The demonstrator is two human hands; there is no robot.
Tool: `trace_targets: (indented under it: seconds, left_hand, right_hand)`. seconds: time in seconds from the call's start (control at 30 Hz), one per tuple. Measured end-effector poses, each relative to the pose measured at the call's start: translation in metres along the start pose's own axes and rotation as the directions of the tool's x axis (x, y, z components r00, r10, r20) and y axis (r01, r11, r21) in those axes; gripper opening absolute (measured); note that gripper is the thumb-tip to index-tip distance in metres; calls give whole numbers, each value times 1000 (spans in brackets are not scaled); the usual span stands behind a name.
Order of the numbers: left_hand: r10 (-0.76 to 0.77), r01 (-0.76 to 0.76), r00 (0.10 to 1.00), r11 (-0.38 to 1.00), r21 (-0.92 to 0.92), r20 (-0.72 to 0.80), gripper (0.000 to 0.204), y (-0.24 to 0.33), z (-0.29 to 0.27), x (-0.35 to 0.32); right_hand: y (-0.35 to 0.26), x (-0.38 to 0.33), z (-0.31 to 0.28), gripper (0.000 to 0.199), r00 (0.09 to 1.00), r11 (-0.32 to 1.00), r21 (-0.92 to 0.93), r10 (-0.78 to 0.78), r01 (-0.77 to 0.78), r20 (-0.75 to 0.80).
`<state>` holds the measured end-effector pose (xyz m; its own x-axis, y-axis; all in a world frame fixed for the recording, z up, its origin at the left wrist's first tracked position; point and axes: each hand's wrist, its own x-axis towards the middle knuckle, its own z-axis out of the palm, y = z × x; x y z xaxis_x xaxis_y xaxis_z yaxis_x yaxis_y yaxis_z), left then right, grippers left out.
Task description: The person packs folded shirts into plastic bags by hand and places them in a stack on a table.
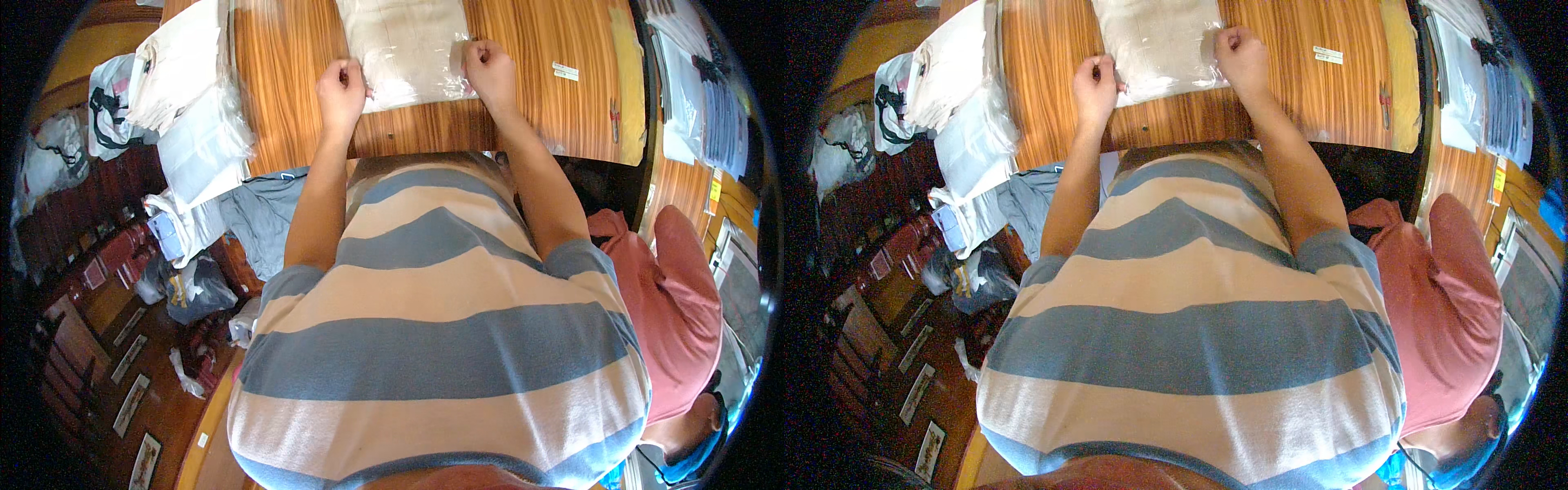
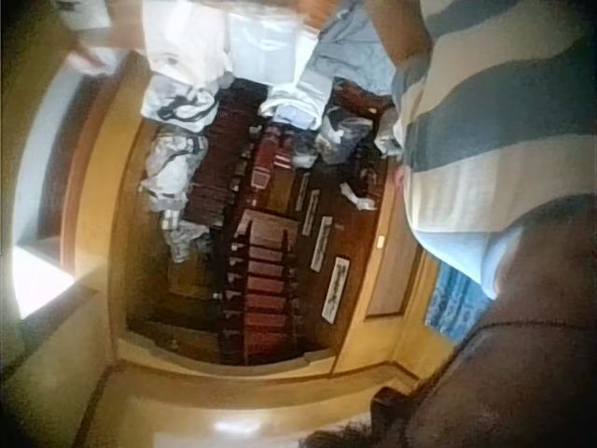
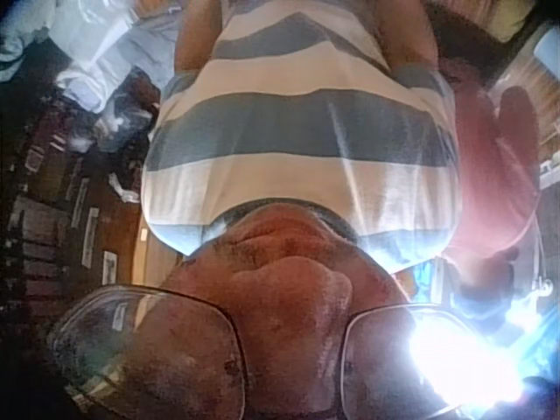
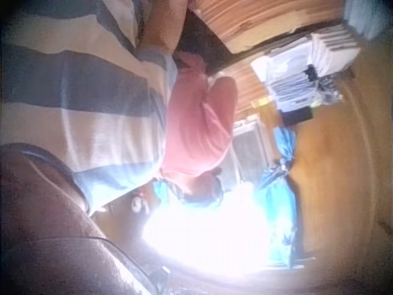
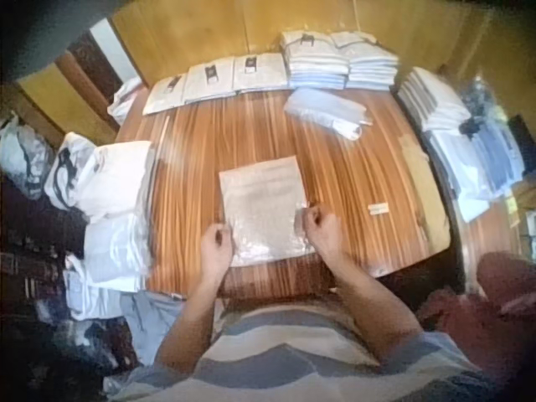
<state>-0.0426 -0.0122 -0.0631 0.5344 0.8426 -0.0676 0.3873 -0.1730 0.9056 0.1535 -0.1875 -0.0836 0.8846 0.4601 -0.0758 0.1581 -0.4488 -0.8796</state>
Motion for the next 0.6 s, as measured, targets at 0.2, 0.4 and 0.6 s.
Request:
trace_targets:
  seconds: [0.2, 0.4, 0.6]
  left_hand:
    - [59, -59, 998, 998, -3, 6, 31, -13, 0, 5]
    - [212, -230, 965, 967, -110, -152, 33, 2, 5, -8]
    - [-6, 7, 1000, 999, 40, -12, 38, 2, 0, 12]
  right_hand:
    - [-31, -10, -10, 36, 998, 998, 24, 55, -56, 16]
    - [-1, -10, 5, 36, 969, 986, -105, -147, 128, -197]
    - [-33, -5, -7, 43, 996, 985, -163, -71, 62, -52]
